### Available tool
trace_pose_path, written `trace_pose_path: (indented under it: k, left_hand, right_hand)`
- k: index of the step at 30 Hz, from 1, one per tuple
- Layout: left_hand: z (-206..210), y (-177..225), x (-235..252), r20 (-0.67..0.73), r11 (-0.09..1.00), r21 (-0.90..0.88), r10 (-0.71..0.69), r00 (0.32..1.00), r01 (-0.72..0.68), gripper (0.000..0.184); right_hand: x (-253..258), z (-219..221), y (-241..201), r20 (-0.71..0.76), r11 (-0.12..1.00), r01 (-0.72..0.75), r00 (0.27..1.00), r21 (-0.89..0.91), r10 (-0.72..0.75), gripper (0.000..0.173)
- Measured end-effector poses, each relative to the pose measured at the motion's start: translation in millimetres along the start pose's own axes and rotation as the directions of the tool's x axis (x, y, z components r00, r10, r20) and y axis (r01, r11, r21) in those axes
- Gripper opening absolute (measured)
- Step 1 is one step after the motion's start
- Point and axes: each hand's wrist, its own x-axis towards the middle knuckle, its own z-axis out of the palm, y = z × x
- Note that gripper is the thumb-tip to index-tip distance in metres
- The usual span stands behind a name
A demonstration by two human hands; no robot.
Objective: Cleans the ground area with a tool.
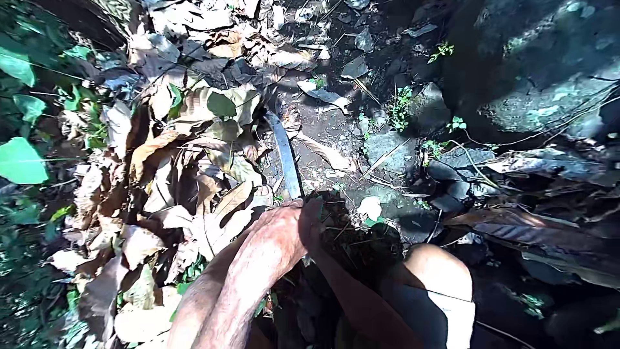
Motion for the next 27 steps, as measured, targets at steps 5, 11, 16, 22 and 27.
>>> trace_pose_path:
  k: [5,11,16,22,27]
  left_hand:
    - [0,-6,-1,-0.003,1.000,-0.026,-0.015,1.000,0.015,0.050]
    - [0,-10,-1,0.021,0.999,-0.023,-0.046,0.999,0.046,0.049]
    - [3,-10,2,0.024,1.000,-0.016,-0.005,1.000,0.006,0.050]
    - [4,-18,-3,-0.061,0.998,-0.031,0.044,0.997,-0.046,0.045]
    - [7,-22,-14,-0.119,0.995,-0.054,0.081,0.990,-0.088,0.044]
  right_hand:
    - [-32,56,82,-0.270,0.797,0.007,0.943,0.604,0.196,0.037]
    - [-60,77,111,-0.072,0.761,-0.223,0.940,0.609,0.333,0.044]
    - [-50,60,55,0.177,0.991,0.073,0.980,0.113,-0.092,0.046]
    - [-2,30,33,-0.059,0.968,0.231,0.970,-0.094,-0.237,0.045]
    - [95,-38,6,-0.360,0.983,0.164,0.915,-0.080,-0.182,0.046]
